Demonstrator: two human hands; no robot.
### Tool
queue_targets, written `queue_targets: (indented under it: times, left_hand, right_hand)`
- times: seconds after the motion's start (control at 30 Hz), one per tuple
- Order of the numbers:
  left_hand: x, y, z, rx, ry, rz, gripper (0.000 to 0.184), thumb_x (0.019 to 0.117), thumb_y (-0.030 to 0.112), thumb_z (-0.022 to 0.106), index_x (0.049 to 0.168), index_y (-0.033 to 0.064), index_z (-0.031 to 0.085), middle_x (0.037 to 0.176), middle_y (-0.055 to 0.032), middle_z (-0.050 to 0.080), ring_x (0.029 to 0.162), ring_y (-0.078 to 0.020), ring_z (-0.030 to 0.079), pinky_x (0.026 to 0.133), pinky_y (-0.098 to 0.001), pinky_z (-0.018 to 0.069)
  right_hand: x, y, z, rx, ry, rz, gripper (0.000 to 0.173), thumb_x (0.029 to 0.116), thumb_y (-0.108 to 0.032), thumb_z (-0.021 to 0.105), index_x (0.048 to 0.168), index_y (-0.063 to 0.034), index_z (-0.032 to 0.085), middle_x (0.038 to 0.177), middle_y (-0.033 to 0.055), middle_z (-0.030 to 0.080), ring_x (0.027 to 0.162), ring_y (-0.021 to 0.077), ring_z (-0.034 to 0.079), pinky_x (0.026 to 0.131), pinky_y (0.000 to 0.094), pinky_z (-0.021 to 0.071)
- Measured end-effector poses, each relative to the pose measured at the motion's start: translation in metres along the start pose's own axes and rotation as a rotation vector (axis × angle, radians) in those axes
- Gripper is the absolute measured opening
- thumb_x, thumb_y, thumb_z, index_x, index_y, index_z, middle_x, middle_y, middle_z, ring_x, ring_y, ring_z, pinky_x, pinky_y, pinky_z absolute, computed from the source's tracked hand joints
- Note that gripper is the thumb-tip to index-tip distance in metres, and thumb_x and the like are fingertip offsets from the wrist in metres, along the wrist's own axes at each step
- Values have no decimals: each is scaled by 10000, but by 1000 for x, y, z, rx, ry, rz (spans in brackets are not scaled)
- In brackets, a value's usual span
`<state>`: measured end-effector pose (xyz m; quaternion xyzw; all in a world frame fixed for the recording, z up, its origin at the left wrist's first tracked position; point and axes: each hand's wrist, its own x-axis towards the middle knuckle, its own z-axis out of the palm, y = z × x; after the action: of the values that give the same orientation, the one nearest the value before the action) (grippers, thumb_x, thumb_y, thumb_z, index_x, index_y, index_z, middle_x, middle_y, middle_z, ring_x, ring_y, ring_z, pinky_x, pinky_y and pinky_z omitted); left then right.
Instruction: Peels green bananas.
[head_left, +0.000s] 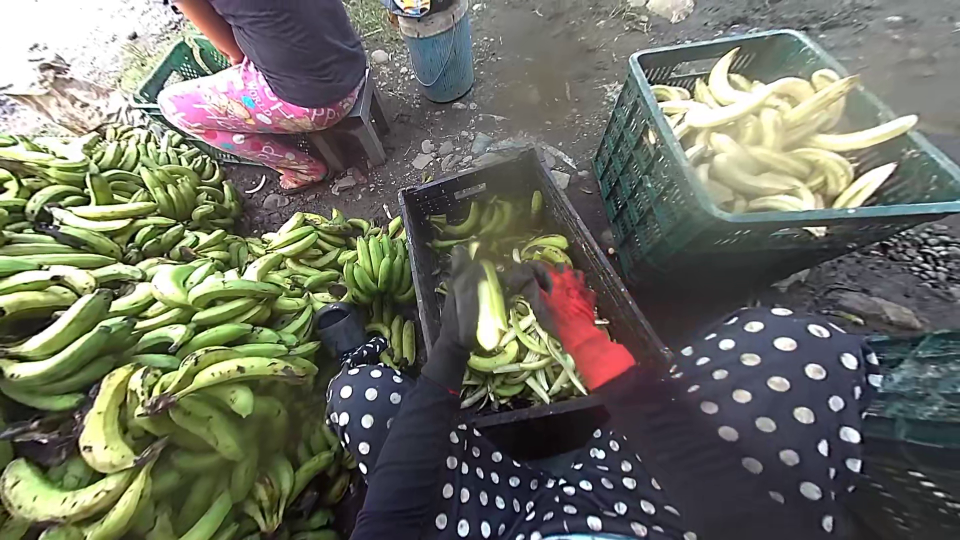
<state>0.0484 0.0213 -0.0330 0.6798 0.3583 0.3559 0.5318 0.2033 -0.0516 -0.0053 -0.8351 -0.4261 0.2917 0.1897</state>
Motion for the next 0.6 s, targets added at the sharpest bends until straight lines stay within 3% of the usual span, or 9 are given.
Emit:
queue_targets:
  times: [0.03,0.1,0.13,0.17,0.23,0.3,0.37,0.43,0.6]
  left_hand:
    - [-1,-17,2,49,-69,165,597,1091,410,301,1359,-66,542,1237,-198,652,1108,-175,649,956,-337,541]
    - [-10,4,0,126,-202,62,629,1074,381,222,1472,-57,437,1438,-202,539,1310,-163,535,1145,-342,403]
    - [-9,13,-1,109,-157,-6,599,1074,358,218,1494,-18,423,1427,-173,551,1282,-154,552,1124,-355,427]
    - [-5,17,-2,92,-51,-49,560,1079,361,225,1480,38,444,1333,-134,607,1168,-149,611,1026,-374,507]
    - [3,19,-5,57,208,-91,509,1091,374,243,1483,124,450,1268,-107,630,1078,-176,639,927,-421,554]
    - [9,18,-3,-3,476,-79,508,1105,396,235,1499,140,430,1313,-111,613,1139,-193,620,978,-436,525]
    - [12,20,-2,-135,609,-89,540,1109,428,206,1530,139,379,1333,-126,598,1156,-207,613,984,-439,520]
    - [8,17,-4,-146,474,-111,561,1103,450,179,1495,118,404,1239,-130,647,1067,-207,661,919,-433,565]
    - [-4,25,-2,8,-208,-129,547,1095,374,284,1394,-26,505,1177,-144,657,1042,-121,644,960,-329,531]
  right_hand:
    - [11,1,-4,12,27,24,432,1056,-385,527,1418,-161,603,1404,272,558,1335,496,481,1012,700,393]
    - [26,9,-13,48,71,37,394,1079,-338,495,1414,-159,601,1368,255,601,1295,478,535,1002,695,418]
    - [27,11,-17,54,83,23,380,1083,-313,489,1410,-154,602,1343,249,619,1270,469,556,990,688,426]
    - [24,11,-21,50,82,-5,375,1079,-288,496,1409,-143,601,1337,247,622,1263,468,561,986,688,427]
    - [4,10,-21,13,41,-61,385,1054,-289,522,1391,-126,614,1354,260,602,1282,479,541,993,708,412]
    - [-21,12,-10,-64,-6,-131,457,1027,-400,522,1392,-147,630,1383,287,573,1324,518,490,1003,735,390]
    - [-39,16,5,-105,8,-183,557,978,-541,522,1404,-200,634,1391,289,567,1329,544,468,992,757,366]
    - [-35,12,7,-99,18,-156,540,986,-535,495,1385,-202,643,1392,287,568,1332,543,463,992,753,360]
    - [20,3,-16,-33,13,6,417,1076,-358,486,1426,-161,594,1387,239,594,1318,455,525,1022,688,399]
